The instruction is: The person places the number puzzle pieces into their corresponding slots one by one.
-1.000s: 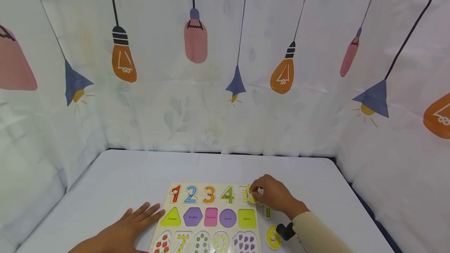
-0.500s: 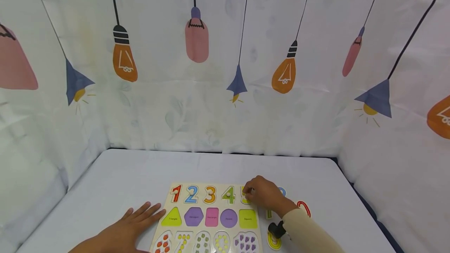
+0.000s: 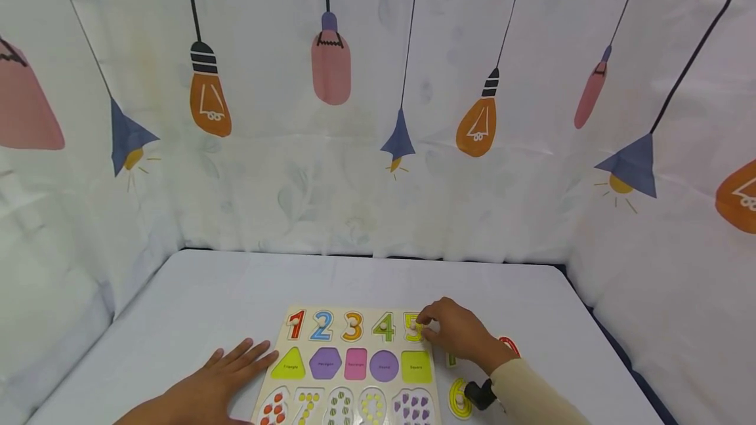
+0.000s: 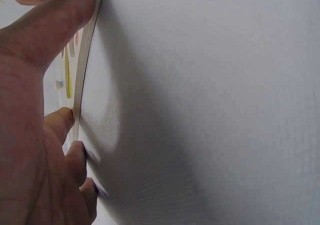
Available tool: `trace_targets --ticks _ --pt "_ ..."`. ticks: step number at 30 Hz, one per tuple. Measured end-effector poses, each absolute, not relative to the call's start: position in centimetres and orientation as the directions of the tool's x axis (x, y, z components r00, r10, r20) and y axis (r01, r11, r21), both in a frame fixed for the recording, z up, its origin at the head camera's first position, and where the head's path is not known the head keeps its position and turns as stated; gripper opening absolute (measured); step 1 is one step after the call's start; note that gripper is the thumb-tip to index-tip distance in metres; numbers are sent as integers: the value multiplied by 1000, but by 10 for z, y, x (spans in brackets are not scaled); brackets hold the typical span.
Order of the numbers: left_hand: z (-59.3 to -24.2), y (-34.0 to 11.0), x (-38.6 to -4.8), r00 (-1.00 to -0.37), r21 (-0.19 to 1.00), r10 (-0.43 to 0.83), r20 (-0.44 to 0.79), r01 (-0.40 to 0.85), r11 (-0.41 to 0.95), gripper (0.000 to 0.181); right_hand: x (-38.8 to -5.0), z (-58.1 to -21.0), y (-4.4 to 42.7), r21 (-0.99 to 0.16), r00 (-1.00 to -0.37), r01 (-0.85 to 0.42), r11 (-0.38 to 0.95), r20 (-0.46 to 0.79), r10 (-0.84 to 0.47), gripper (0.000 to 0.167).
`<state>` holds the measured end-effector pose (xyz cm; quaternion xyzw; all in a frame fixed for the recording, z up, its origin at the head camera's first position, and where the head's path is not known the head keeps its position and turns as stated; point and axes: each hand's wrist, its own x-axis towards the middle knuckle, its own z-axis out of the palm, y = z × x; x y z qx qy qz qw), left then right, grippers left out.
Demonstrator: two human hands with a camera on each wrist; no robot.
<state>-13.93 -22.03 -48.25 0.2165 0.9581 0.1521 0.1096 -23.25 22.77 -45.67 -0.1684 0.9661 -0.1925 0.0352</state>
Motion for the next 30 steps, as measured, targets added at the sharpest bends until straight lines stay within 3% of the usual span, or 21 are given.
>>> trace_targets --ticks 11,22,27,30 --pt "-485 -222 -140 -875 343 466 -133 401 850 111 -189 -452 269 -334 -930 -329 883 -50 -365 16" --pt "-483 -225 -140 -865 354 486 -126 419 836 111 -158 -463 287 -422 -900 -310 852 -157 -406 16" --pt "-484 -225 -140 -862 350 491 -124 425 835 110 -153 -471 286 -446 -897 -243 861 -235 -375 16" --pt "-485 -224 -141 -863 350 491 -120 426 834 110 -152 -471 286 -423 -896 -284 861 -202 -395 18"
